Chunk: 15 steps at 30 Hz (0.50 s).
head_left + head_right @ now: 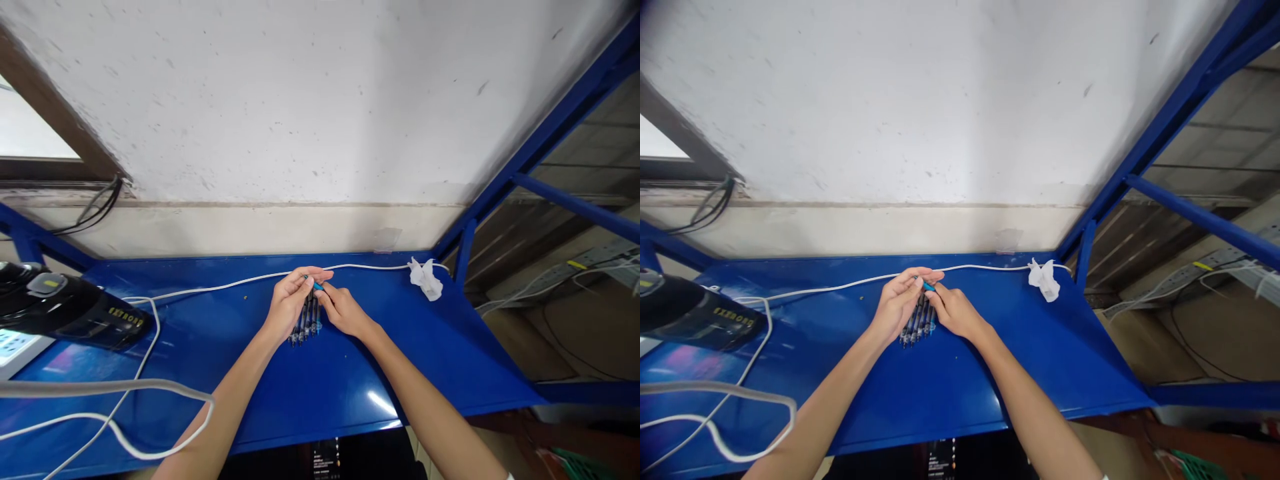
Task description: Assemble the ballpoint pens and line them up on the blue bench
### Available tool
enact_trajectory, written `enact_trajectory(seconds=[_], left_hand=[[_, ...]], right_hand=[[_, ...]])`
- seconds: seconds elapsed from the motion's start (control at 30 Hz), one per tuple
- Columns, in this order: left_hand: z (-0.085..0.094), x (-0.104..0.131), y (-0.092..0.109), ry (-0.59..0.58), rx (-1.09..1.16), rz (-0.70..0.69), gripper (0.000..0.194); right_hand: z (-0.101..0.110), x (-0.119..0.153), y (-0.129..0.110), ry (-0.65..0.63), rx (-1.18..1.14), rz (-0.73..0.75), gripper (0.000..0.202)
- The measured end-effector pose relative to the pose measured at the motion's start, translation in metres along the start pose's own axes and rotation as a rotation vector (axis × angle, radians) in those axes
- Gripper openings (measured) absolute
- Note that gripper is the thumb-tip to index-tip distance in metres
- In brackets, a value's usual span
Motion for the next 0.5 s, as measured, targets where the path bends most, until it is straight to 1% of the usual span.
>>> enact_trajectory(seconds=[0.07,0.13,0.27,0.37,0.43,0.5], left_hand=[[0.002,-0.001,0.001,0.012,-0.026,-0.009,0.027],[0.007,-0.001,0.0,0.054,-0.069,-0.01,0.024],[0.02,-0.001,-0.007,0.194,-0.171,0.003,0.025],[0.028,-0.002,-0.008,0.271,-0.244,-0.01,0.029],[0.027,-0.003,-0.005,0.252,-0.249,-0.03,0.032],[0.023,-0.005,-0.001,0.181,-0.23,-0.051,0.036]], right_hand=[[0.0,0.0,-0.001,0.015,0.019,0.007,0.031],[-0.001,0.0,-0.001,0.019,0.053,0.014,0.031],[-0.006,0.001,0.001,0.014,0.151,0.021,0.035],[-0.006,0.0,0.004,0.025,0.223,0.024,0.029],[-0.003,0.0,0.007,0.04,0.242,0.014,0.027],[0.002,0.0,0.008,0.059,0.239,0.0,0.028]])
Point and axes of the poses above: each hand's wrist, its own x-axis away from the middle knuckle, its own z-axis out of the back of the hand, y = z × x, the point moved 8 cm from there along -x, towards the middle knuckle, and after that the axes turned 11 degrees about -x, right-handed, at the moved point
